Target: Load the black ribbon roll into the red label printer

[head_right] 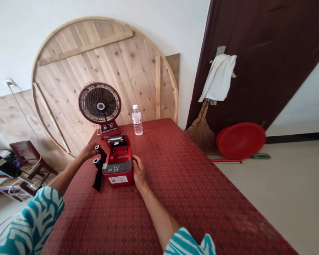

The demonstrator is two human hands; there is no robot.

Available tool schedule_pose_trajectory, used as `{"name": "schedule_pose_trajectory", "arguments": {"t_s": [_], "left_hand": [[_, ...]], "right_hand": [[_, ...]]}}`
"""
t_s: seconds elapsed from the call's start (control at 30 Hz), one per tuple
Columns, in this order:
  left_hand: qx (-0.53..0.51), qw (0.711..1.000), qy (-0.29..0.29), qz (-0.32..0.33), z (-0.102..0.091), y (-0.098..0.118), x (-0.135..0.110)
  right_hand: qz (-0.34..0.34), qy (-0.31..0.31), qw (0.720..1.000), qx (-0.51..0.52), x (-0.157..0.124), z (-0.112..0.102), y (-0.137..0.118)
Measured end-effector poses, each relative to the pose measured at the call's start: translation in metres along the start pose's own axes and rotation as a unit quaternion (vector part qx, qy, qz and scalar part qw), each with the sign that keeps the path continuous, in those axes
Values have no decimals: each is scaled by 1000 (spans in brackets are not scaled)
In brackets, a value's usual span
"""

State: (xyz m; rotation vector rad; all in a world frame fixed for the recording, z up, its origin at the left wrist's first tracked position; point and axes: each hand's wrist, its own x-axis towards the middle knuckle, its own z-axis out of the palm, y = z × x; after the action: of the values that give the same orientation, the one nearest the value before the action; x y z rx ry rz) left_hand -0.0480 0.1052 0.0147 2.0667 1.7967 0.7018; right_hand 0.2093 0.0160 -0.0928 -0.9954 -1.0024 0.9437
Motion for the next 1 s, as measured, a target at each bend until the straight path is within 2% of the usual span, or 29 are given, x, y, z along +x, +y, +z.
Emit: {"name": "schedule_pose_trajectory", "arguments": {"t_s": [0.1, 0.23, 0.27, 0.33, 0.37, 0.43, 0.47, 0.53, 0.63, 0.8, 1.0], "left_hand": [[98, 993, -50, -30, 13, 1, 6], [94, 992, -74, -44, 20, 1, 1], [66, 995, -69, -44, 19, -1, -3], [-54, 997, -33, -52, 15, -9, -14], [-134, 989, -2, -60, 13, -15, -22], [-277, 956, 58, -74, 10, -29, -41], [-316, 943, 74, -78, 11, -36, -52], [-350, 931, 67, -77, 16, -48, -70], [-337, 939, 36, -58, 29, -51, -87], [-279, 960, 9, -25, 43, -39, -87], [-210, 976, 56, -32, 47, -37, -85]], "right_hand": [[-2, 6, 1000, 3, 0, 0, -1], [-6, -6, 1000, 1, 0, -1, 1], [-4, -9, 1000, 0, 0, -1, 1], [0, -14, 1000, 1, 0, -2, 2], [2, -13, 1000, 4, 1, -2, 2], [5, -8, 1000, 10, 1, -2, 2], [6, -4, 1000, 13, 1, -1, 3], [9, -1, 1000, 14, 1, -1, 3], [10, -2, 1000, 12, 2, -1, 3], [4, 3, 1000, 8, 2, 0, 4], [-12, -1, 1000, 6, 5, 2, 9]]}}
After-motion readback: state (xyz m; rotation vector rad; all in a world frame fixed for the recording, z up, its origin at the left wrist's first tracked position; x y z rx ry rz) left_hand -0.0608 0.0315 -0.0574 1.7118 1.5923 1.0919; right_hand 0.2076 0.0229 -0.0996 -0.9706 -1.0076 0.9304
